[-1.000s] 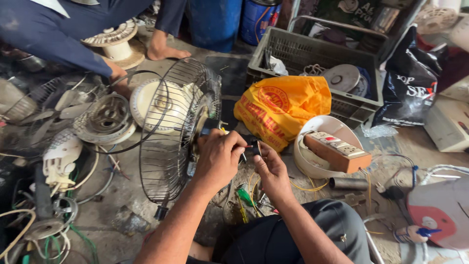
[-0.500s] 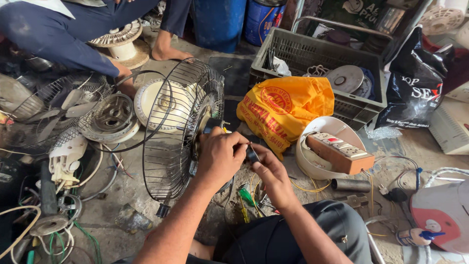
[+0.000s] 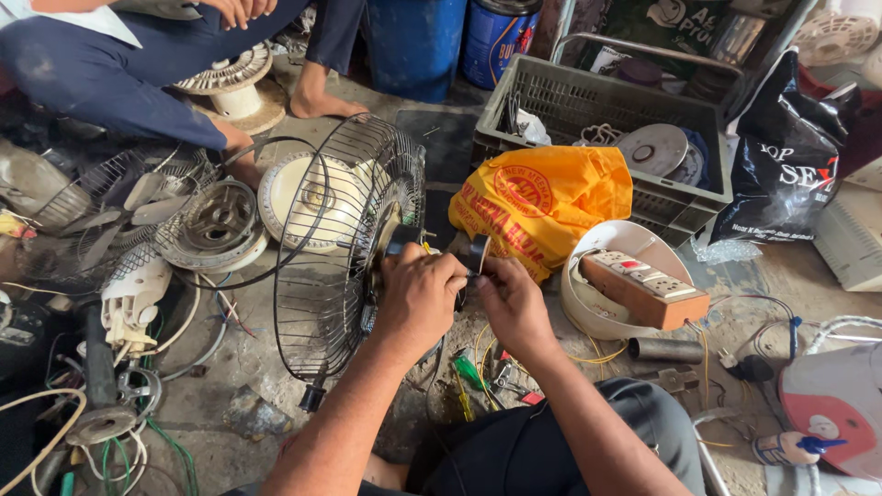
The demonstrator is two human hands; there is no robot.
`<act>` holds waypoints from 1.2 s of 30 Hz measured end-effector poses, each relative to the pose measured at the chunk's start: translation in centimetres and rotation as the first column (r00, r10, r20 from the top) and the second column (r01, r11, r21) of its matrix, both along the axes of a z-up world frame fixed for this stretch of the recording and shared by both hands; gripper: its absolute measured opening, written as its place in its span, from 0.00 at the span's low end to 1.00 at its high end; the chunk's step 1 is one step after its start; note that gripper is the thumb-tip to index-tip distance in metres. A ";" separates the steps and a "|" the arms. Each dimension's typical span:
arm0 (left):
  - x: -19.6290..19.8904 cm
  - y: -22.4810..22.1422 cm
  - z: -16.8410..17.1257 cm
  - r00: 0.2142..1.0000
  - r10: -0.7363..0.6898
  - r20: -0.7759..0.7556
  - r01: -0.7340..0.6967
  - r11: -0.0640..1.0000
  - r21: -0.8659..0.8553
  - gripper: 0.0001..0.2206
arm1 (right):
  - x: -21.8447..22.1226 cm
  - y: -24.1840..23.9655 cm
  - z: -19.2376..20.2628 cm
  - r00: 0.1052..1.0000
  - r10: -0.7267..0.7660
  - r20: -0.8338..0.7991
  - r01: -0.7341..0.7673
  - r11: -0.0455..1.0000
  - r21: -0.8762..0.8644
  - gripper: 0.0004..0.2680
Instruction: The person repairs a black table fan by hand-wrapping electrical wires with black tape, then uses a screwdriver to secure the motor housing. They attach the fan blades and reassemble the front cage.
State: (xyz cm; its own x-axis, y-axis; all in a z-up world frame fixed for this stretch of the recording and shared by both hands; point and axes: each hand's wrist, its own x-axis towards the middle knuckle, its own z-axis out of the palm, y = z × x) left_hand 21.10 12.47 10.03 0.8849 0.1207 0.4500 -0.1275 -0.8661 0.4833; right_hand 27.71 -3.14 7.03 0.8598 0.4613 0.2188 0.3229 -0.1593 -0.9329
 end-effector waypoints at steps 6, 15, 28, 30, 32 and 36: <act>0.0 -0.6 0.4 0.990 0.055 0.126 -0.057 0.998 0.016 0.04 | -2.0 -0.8 -0.5 0.900 -0.020 0.435 0.061 0.995 -0.080 0.07; 0.4 -0.5 -0.3 0.986 0.076 0.148 -0.090 0.992 0.090 0.06 | -1.8 -2.8 0.3 0.980 0.161 -0.121 -0.126 0.959 0.252 0.14; -1.1 -0.4 1.3 0.987 -0.041 0.157 0.056 0.994 -0.092 0.11 | 0.7 -0.7 -2.1 0.916 0.016 0.400 0.024 0.995 -0.094 0.07; -1.0 -0.3 1.5 0.988 -0.027 0.153 0.043 0.994 -0.101 0.10 | 0.7 -0.8 -2.1 0.916 0.082 0.392 -0.063 0.996 -0.062 0.09; -0.5 -0.6 1.5 0.990 0.017 0.138 0.000 0.992 -0.124 0.11 | 0.8 -1.0 -1.8 0.959 0.109 0.262 -0.105 0.994 -0.032 0.10; 0.3 -1.5 1.4 0.982 0.120 0.146 -0.096 0.983 -0.156 0.03 | 0.2 -0.8 -0.9 0.979 0.111 -0.171 -0.093 0.989 0.114 0.13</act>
